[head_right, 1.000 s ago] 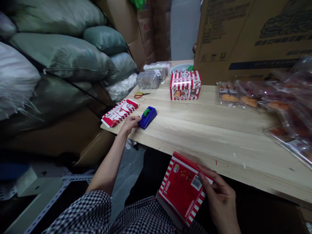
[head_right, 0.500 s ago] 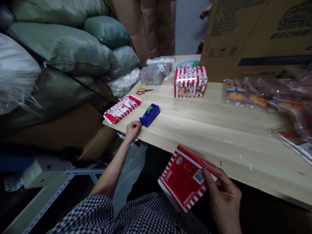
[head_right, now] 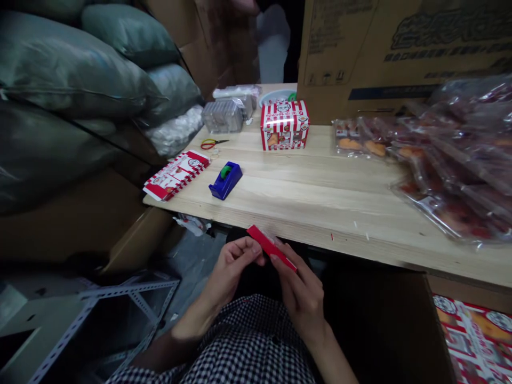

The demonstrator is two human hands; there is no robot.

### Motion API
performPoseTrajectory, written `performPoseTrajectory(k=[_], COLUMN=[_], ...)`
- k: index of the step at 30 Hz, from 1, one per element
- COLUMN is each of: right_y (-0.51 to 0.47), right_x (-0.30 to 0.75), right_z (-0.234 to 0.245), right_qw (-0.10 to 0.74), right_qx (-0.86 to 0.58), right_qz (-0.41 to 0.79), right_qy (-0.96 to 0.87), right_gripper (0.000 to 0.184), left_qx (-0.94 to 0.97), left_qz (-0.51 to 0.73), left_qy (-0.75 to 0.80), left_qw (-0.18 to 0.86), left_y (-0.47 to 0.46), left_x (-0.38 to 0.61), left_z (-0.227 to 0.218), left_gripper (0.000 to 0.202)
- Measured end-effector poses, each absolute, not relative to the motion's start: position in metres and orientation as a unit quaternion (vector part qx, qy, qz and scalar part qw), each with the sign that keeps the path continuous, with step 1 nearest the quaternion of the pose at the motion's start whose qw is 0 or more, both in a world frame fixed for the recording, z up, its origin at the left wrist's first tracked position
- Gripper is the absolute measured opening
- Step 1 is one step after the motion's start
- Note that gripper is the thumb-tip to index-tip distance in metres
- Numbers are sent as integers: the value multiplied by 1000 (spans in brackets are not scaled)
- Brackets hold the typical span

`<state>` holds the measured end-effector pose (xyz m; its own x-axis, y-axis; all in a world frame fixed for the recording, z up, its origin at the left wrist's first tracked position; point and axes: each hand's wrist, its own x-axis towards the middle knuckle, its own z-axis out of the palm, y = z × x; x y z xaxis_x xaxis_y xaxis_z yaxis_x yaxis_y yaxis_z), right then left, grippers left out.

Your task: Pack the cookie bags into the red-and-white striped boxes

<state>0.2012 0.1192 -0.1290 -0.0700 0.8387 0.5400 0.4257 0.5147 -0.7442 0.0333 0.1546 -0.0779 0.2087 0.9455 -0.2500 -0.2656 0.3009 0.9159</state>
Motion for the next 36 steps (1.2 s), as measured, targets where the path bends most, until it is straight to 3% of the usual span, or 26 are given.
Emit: performPoseTrajectory(k=[13,17,22,24,27,28,30,36], right_y=[118,121,137,145,152,153,154,147], right_x=[188,188,204,214,224,225,223,218], right_z=[-138,-114,-101,-108,-120,-123,-125,-130], right_qw=[522,555,589,587,578,573,559,530], right_qx=[-425,-456,-537,-568,-561,-549,-530,-509], right_qz=[191,246,331,381,478,507,551,614], right_qy=[-715,-651,-505,-432,-350,-336,-320,-289], right_gripper=[58,46,18,16,24,25,26,27], left_qx=[327,334,411,467,569,607,672,688], left_qz=[430,443,462,463,491,492,469,409], left_qy=[479,497,536,574,553,517,442,425], left_qw=[692,667,575,487,361,349,364,423], left_y=[151,158,170,176,189,193,202,204], left_x=[29,38,29,16,0,-3,-4,2], left_z=[-116,-136,-147,-137,-111,-103,-92,-107], left_gripper=[28,38,47,41,15,21,36,28])
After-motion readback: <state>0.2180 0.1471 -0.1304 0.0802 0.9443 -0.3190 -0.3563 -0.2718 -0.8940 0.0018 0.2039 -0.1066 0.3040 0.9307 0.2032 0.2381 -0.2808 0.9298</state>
